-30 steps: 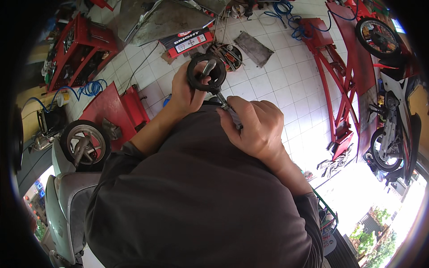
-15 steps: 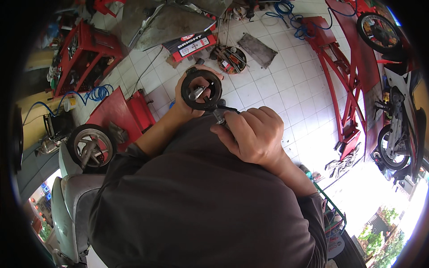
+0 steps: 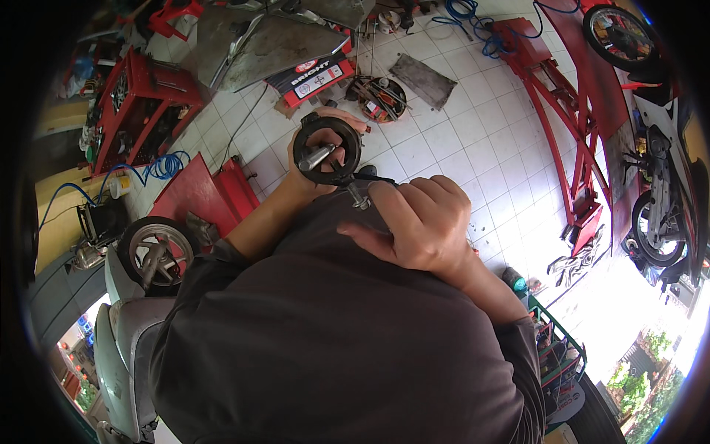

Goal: The person manipulates a motorcycle fuel level sender assembly using a screwdriver to adjust components and then uses a Vernier caliper to measure or hold a part of the assembly.

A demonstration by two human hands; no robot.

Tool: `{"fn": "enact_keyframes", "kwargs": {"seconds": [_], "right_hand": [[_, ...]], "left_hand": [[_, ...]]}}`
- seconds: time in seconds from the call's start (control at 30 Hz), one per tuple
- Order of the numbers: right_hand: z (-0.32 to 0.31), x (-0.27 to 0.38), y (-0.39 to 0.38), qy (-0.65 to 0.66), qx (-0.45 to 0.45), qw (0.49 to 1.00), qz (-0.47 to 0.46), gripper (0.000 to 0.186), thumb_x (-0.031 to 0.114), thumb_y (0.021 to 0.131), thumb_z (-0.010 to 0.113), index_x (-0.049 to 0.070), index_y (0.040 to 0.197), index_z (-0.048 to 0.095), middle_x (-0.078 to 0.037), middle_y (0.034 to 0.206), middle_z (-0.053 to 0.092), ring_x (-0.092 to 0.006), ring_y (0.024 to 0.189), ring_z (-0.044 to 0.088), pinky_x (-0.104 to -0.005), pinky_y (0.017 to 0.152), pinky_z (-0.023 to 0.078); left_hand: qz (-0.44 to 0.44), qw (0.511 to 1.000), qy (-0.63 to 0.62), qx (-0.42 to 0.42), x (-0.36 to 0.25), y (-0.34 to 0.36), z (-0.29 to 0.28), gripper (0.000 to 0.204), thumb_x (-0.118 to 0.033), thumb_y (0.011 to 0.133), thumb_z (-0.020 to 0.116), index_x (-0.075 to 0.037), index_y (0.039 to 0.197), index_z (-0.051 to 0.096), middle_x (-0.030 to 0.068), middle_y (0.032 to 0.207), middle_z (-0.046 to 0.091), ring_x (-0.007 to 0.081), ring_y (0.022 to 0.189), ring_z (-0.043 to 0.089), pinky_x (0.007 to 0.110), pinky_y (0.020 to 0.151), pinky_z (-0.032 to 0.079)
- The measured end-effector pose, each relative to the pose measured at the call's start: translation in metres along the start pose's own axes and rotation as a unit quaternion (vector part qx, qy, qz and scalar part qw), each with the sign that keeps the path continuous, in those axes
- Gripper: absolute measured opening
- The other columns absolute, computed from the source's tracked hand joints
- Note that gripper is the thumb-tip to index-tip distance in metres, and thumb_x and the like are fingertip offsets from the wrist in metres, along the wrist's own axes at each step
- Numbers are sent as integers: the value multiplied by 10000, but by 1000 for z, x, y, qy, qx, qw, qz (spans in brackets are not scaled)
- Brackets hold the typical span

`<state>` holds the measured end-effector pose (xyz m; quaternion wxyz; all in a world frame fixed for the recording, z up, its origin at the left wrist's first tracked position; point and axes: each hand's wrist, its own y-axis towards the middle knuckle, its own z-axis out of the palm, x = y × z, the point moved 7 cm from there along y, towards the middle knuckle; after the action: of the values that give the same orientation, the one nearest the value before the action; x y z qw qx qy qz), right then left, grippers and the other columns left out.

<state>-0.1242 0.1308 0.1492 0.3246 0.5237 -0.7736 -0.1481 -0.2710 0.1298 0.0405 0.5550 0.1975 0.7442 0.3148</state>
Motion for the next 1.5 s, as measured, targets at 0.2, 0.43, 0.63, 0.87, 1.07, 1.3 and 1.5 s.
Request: {"fn": "enact_keyframes", "kwargs": {"seconds": [0.2, 0.43, 0.63, 0.87, 1.07, 1.3, 1.5], "right_hand": [[3, 1, -2, -31, -5, 999, 6, 304, 239, 687, 792, 52, 794, 578, -2, 513, 488, -176, 404, 491, -295, 409, 380], [3, -1, 7, -14, 11, 996, 91, 262, 191, 716, 774, 51, 739, 554, -23, 494, 479, -199, 405, 511, -293, 404, 391], [18, -9, -5, -18, 45, 997, 56, 308, 208, 710, 795, 45, 791, 547, -28, 529, 517, -188, 405, 516, -297, 399, 388], [15, -12, -6, -28, 33, 988, 146, 299, 229, 732, 784, 50, 802, 554, -37, 544, 540, -198, 411, 519, -309, 405, 385], [14, -23, -3, 44, 83, 983, 159, 292, 174, 714, 805, 48, 810, 559, -30, 521, 520, -185, 413, 522, -306, 406, 381], [7, -25, -21, -14, 59, 989, 137, 342, 262, 745, 788, 33, 832, 548, -38, 516, 509, -196, 416, 523, -313, 405, 383], [-38, -27, -34, 13, 21, 983, 182, 283, 186, 742, 781, 52, 854, 558, -36, 535, 517, -207, 414, 515, -315, 404, 384]], "left_hand": [[-45, 996, -27, -65, 4, -6, 0, 208, -88, 763, 651, -84, 938, 538, 120, 946, 635, 322, 795, 590, 408, 707, 453], [-57, 995, 11, -78, 6, -12, -8, 250, -29, 742, 658, -90, 940, 518, 110, 963, 663, 321, 796, 599, 403, 704, 455], [-40, 994, 30, -94, -1, -9, -8, 288, -3, 722, 673, -89, 944, 512, 102, 975, 669, 306, 782, 601, 388, 710, 454], [-91, 993, 28, -75, 6, -21, 2, 308, -28, 718, 684, -95, 968, 518, 94, 1012, 665, 314, 809, 600, 404, 745, 455], [-65, 994, 62, -61, 4, -15, 6, 286, -52, 722, 690, -85, 962, 539, 101, 1001, 654, 329, 836, 597, 415, 767, 459], [-60, 993, 89, -54, 0, -8, 19, 268, -84, 723, 701, -78, 949, 557, 97, 956, 641, 337, 835, 593, 419, 767, 460], [-70, 989, 112, -68, -18, -3, 48, 280, -55, 724, 703, -81, 947, 536, 104, 957, 648, 331, 807, 592, 409, 728, 460]]}}
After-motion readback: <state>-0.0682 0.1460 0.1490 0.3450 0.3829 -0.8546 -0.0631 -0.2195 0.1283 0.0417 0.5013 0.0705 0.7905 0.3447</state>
